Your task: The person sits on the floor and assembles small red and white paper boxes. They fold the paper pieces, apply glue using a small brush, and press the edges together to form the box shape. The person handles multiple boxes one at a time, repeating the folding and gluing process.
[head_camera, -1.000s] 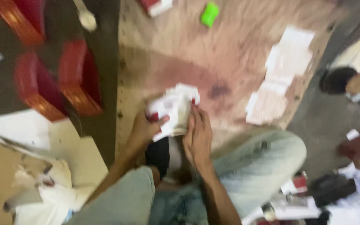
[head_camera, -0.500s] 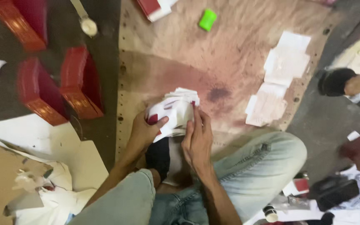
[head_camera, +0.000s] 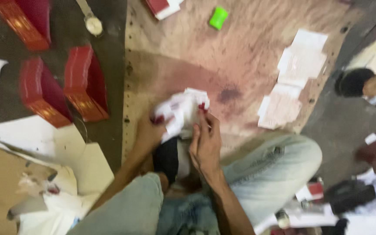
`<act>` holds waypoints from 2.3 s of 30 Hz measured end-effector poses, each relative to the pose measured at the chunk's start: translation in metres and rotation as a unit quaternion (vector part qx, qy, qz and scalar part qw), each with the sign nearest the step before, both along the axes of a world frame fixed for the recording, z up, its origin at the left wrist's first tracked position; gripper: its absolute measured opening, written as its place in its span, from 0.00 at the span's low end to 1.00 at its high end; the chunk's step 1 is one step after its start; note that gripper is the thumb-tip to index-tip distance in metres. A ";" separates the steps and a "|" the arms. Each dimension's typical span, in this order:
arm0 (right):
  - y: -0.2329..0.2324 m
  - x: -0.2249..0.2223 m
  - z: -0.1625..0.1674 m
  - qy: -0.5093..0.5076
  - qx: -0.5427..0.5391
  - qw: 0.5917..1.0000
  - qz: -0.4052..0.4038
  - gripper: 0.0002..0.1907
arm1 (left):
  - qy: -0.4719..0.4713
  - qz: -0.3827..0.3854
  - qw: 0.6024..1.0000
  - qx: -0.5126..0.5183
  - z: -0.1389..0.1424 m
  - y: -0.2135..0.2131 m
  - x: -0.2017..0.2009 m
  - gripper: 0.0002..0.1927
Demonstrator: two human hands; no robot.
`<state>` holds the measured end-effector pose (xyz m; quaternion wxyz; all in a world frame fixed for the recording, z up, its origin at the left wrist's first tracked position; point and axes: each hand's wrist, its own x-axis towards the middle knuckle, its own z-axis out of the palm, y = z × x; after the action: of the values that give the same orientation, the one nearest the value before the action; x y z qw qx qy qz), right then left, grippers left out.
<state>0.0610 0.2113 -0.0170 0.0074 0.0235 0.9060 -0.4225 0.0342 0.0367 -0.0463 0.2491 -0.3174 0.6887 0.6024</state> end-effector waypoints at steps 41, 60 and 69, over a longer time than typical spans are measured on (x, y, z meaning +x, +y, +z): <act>-0.003 0.009 0.006 -0.031 0.019 0.999 0.030 0.22 | 0.034 0.030 0.998 0.042 -0.005 -0.016 0.002 0.25; 0.012 0.036 0.115 -0.182 -0.108 0.974 0.078 0.17 | 0.098 -0.091 0.977 -0.167 0.013 -0.036 0.011 0.20; -0.001 0.007 0.020 -0.143 -0.050 0.988 -0.027 0.17 | 0.058 -0.021 0.998 0.025 0.014 -0.013 0.003 0.17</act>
<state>0.0679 0.2103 0.0033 0.1269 0.1073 0.8723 -0.4599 0.0375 0.0237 -0.0323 0.2294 -0.2611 0.6934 0.6312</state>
